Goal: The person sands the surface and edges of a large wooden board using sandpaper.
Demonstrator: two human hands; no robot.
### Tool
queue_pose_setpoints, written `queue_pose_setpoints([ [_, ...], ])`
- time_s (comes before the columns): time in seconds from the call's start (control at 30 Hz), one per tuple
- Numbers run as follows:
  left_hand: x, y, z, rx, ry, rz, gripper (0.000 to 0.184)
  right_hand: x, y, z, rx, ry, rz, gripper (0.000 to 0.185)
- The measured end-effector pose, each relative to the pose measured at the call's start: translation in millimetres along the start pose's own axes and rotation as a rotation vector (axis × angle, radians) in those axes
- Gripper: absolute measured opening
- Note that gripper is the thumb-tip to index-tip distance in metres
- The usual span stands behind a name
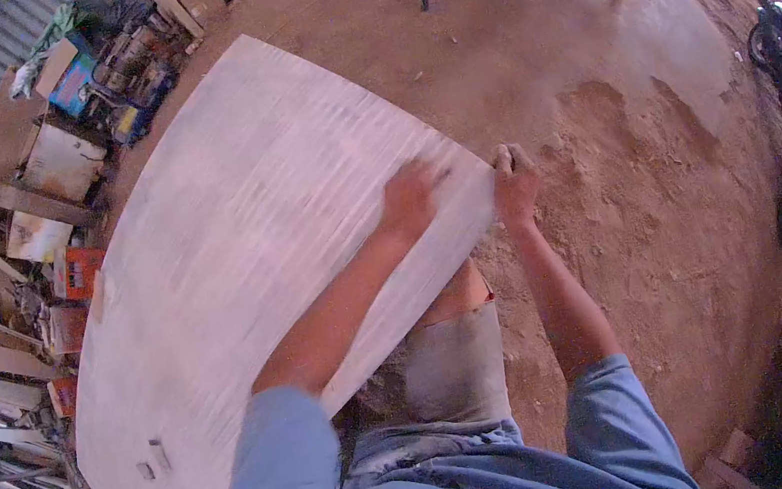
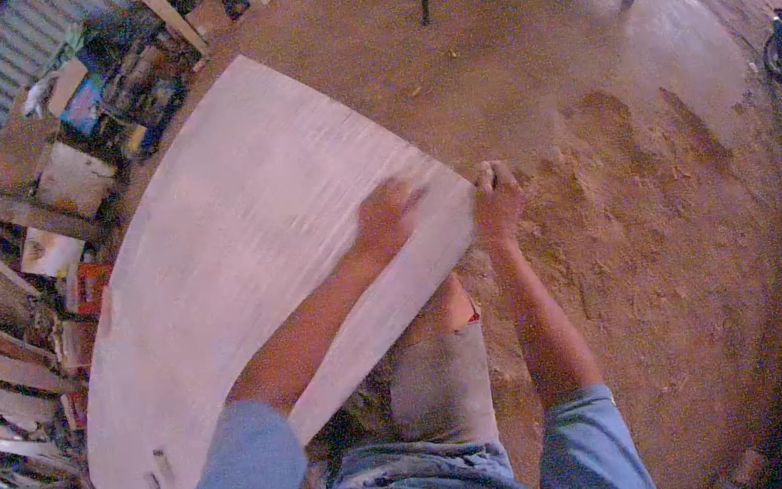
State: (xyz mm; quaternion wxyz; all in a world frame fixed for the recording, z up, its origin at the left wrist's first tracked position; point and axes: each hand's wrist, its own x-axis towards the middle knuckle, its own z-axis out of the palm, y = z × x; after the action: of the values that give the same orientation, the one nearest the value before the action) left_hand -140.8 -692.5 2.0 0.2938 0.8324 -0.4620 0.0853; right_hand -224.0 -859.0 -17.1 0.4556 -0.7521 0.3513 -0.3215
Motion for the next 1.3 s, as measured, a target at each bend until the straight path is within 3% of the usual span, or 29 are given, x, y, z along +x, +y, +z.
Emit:
queue_pose_setpoints([
  [0.03, -35.0, -9.3, -26.0, 0.078, -0.209, -0.031, 0.034, 2.9, 14.6, 2.6, 0.002, 0.040, -0.091, 0.017],
  [0.1, -125.4, -14.1, -93.7, 0.088, -0.353, -0.142, 0.033, -2.3, 19.5, 6.5, 0.015, 0.066, -0.157, 0.016],
  [0.2, -268.8, -29.2, -151.0, 0.283, -0.157, -0.200, 0.025, -6.8, 1.6, -0.9, 0.129, 0.006, 0.086, 0.020],
  [0.27, -280.3, -12.9, -174.6, 0.208, -0.154, -0.402, 0.025, -4.9, 13.4, 2.4, -0.051, 0.080, -0.170, 0.020],
  [0.3, -278.4, -12.0, -168.9, 0.202, -0.163, -0.411, 0.025, -4.8, 17.5, 3.6, -0.115, 0.102, -0.253, 0.020],
  [0.37, -251.9, -10.5, -146.9, 0.390, -0.144, -0.360, 0.028, 1.4, 17.1, 4.1, 0.033, 0.076, -0.179, 0.020],
  [0.43, -173.9, -7.8, -118.8, 0.201, -0.073, -0.295, 0.029, 2.4, 2.0, 1.9, 0.048, 0.081, -0.122, 0.020],
  [0.47, -152.3, -28.7, -82.3, 0.247, 0.015, -0.209, 0.034, 0.2, -2.9, -0.6, 0.061, 0.085, -0.067, 0.021],
  [0.5, -119.4, -43.1, -55.3, 0.203, -0.055, -0.095, 0.039, -0.4, 2.6, 0.0, 0.053, 0.088, -0.069, 0.021],
  [0.53, -77.2, -40.7, -31.4, 0.051, 0.096, 0.032, 0.041, 0.3, 11.6, 3.3, -0.033, 0.092, -0.107, 0.021],
  [0.63, 21.7, -6.8, -12.0, 0.032, -0.220, -0.239, 0.033, -1.2, 9.6, 3.0, -0.099, 0.087, -0.130, 0.022],
  [0.73, -19.6, -33.0, -5.6, 0.087, -0.028, -0.156, 0.025, -4.1, 1.9, -1.6, -0.058, 0.063, -0.088, 0.023],
  [0.8, -102.7, -56.8, -50.9, 0.161, -0.118, -0.063, 0.031, -2.9, 5.6, 2.3, -0.030, 0.065, -0.049, 0.023],
  [0.87, -169.0, -41.9, -116.6, 0.092, -0.182, -0.272, 0.019, -2.2, 17.1, 5.1, 0.106, 0.004, -0.020, 0.022],
  [0.93, -216.1, -40.4, -150.1, 0.106, -0.252, -0.390, 0.020, -2.5, 8.0, 4.8, 0.102, 0.029, -0.026, 0.022],
  [0.97, -212.1, -40.8, -143.5, 0.099, -0.263, -0.395, 0.020, -1.9, 6.0, 3.0, 0.099, 0.048, -0.055, 0.022],
  [1.03, -186.1, -44.9, -120.1, 0.190, -0.168, -0.204, 0.022, -1.3, 16.7, 5.8, 0.022, 0.067, -0.140, 0.022],
  [1.1, -109.4, -46.5, -54.5, 0.154, -0.090, -0.202, 0.022, 0.2, 20.8, 5.7, -0.055, 0.110, -0.235, 0.022],
  [1.13, -57.6, -40.6, -21.8, 0.158, -0.004, -0.046, 0.024, 1.2, 17.8, 3.9, 0.013, 0.052, -0.130, 0.021],
  [1.17, -9.7, -24.0, -1.4, 0.064, 0.124, -0.071, 0.021, 1.9, 14.2, 2.2, 0.082, -0.005, -0.029, 0.020],
  [1.23, 47.7, -13.4, 22.2, -0.071, 0.217, -0.020, 0.016, 1.1, 8.4, 0.0, -0.022, 0.016, -0.041, 0.019],
  [1.3, 62.7, -16.1, 24.2, 0.015, -0.139, -0.165, 0.025, -1.0, 12.9, 2.2, -0.108, 0.026, -0.057, 0.019],
])
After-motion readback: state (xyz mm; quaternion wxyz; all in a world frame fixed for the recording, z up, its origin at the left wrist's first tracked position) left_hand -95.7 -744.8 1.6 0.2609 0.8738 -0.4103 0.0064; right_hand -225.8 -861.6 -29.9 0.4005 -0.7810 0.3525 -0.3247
